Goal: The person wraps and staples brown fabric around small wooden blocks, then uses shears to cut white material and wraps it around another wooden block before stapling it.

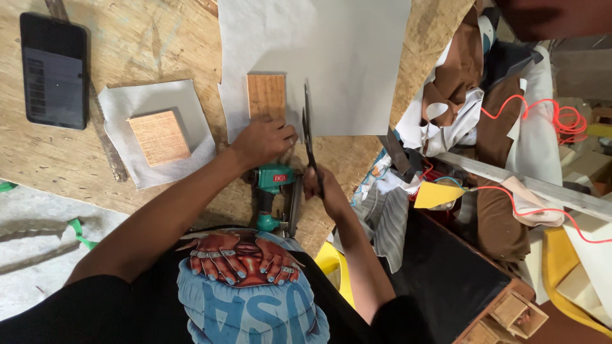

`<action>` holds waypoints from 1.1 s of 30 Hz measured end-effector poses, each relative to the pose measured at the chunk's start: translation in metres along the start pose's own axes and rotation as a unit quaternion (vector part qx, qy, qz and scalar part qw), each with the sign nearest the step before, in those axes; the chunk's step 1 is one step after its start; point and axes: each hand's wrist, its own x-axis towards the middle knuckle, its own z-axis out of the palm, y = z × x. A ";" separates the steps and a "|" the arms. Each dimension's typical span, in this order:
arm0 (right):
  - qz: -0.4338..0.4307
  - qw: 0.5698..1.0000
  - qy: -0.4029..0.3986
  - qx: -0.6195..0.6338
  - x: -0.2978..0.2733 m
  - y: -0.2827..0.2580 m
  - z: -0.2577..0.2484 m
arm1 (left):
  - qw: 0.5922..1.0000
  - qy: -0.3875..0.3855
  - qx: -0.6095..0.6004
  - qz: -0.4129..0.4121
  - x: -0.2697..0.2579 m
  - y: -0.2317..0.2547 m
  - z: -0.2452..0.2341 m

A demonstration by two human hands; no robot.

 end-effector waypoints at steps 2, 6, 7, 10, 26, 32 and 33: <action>0.001 1.000 0.007 0.013 0.016 -0.001 0.000 | 1.000 -0.025 -0.014 0.000 -0.001 0.001 -0.002; -0.006 0.999 0.031 -0.041 0.018 -0.010 0.005 | 0.999 -0.039 -0.012 0.013 -0.002 -0.005 -0.003; -0.002 0.999 0.032 -0.021 0.022 -0.012 0.006 | 0.999 -0.035 -0.009 0.015 -0.002 -0.007 -0.001; -0.006 1.000 0.001 0.013 0.039 -0.020 0.006 | 0.999 -0.039 -0.005 0.015 -0.007 -0.007 0.005; 0.049 0.951 -0.069 -0.298 0.109 -0.089 -0.082 | 0.998 -0.058 0.019 0.029 -0.027 -0.018 0.017; 0.049 0.842 -0.136 -0.520 0.155 -0.189 -0.103 | 0.998 -0.056 0.016 0.038 -0.029 -0.020 0.015; 0.055 0.831 -0.133 -0.537 0.159 -0.202 -0.103 | 0.998 -0.055 0.013 0.039 -0.029 -0.020 0.015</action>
